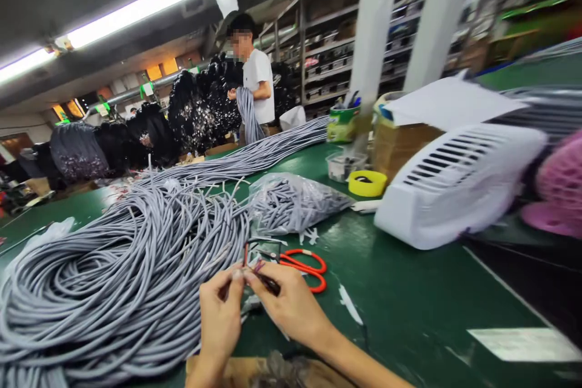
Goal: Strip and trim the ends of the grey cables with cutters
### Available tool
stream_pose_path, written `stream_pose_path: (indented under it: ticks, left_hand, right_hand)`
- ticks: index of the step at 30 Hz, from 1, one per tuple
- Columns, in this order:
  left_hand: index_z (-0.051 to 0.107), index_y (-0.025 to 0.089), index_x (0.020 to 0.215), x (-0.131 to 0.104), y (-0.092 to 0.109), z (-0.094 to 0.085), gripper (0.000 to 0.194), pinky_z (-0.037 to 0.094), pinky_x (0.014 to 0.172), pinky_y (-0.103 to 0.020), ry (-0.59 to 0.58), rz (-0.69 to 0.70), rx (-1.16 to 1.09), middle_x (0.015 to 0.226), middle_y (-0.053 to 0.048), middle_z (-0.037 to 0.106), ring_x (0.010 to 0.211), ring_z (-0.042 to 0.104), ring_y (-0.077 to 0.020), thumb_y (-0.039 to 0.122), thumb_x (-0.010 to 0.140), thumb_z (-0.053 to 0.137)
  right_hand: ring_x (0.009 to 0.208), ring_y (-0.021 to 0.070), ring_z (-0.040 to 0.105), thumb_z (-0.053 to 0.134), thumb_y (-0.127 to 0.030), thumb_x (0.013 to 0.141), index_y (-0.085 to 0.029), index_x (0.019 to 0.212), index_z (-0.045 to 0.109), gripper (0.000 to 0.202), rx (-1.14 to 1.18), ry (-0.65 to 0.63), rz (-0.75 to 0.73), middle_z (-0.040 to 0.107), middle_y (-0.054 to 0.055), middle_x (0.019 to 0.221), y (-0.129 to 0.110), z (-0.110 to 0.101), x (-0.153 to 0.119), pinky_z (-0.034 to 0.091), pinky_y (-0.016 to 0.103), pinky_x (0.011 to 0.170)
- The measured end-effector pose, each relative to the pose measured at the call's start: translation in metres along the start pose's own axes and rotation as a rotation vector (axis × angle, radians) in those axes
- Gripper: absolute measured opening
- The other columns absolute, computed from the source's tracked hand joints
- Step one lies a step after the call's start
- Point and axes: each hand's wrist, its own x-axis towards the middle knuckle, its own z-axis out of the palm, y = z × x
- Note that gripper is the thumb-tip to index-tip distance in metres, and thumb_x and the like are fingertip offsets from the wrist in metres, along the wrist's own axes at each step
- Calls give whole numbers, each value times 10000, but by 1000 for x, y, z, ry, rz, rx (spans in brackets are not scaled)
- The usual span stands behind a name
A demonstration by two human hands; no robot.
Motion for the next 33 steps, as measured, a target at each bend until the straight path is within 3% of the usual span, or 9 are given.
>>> stream_pose_path:
  ticks: [2, 4, 6, 11, 15, 23, 28, 33]
  left_hand:
    - [725, 92, 667, 1, 4, 1, 363, 459, 535, -240, 23, -42, -48, 526, -33, 614, 514, 537, -135, 449, 651, 662]
    - [697, 77, 590, 2, 6, 2, 402, 344, 369, -184, 56, -118, -127, 421, 6, 528, 360, 401, -63, 479, 595, 686]
    - [674, 70, 586, 3, 6, 2, 420, 231, 301, -153, 82, -199, -231, 395, 24, 500, 296, 316, -24, 486, 544, 711]
    - [602, 90, 609, 6, 2, 0, 419, 249, 264, -143, 113, -301, -387, 440, 5, 554, 268, 398, -43, 464, 482, 742]
    - [531, 120, 590, 7, 2, -2, 442, 244, 236, -136, 70, -333, -409, 400, 30, 526, 220, 386, -43, 502, 488, 727]
    - [527, 125, 610, -4, 2, 5, 433, 267, 240, -144, -104, -197, -151, 473, 21, 547, 241, 440, -51, 540, 609, 651]
    - [501, 143, 626, -5, -1, 6, 427, 245, 241, -143, -27, -182, -79, 429, 49, 503, 236, 414, -48, 558, 660, 595]
    - [476, 151, 610, 0, 3, 5, 443, 200, 254, -141, 27, -188, -166, 431, 60, 496, 229, 310, -7, 565, 601, 636]
  right_hand:
    - [420, 106, 386, 413, -274, 817, -186, 511, 449, 321, 4, 8, 25, 468, -12, 463, 0, 1, 0, 317, 222, 410]
    - [417, 104, 385, 419, -296, 819, -183, 494, 457, 345, 0, 11, 31, 465, -11, 455, 1, 2, -1, 316, 224, 412]
    - [430, 110, 419, 415, -302, 829, -172, 523, 511, 346, 1, -10, 12, 508, 2, 479, 1, 2, -2, 338, 226, 431]
    - [473, 126, 492, 429, -283, 837, -176, 563, 561, 323, 15, -8, -32, 577, 23, 537, 0, 2, -3, 376, 230, 471]
    - [504, 137, 524, 441, -289, 828, -173, 563, 573, 318, 46, -17, -29, 600, 35, 565, 2, 3, -4, 398, 239, 500]
    - [486, 135, 478, 460, -417, 793, -154, 673, 607, 324, 144, -80, 185, 559, 10, 549, 8, -6, 1, 380, 242, 460]
    - [484, 122, 453, 434, -427, 805, -170, 566, 518, 361, 97, -4, 181, 498, -7, 512, 6, -5, 0, 385, 238, 483]
    - [503, 130, 490, 475, -474, 770, -161, 582, 544, 372, 233, -31, 239, 533, 1, 532, 9, -1, 1, 425, 239, 488]
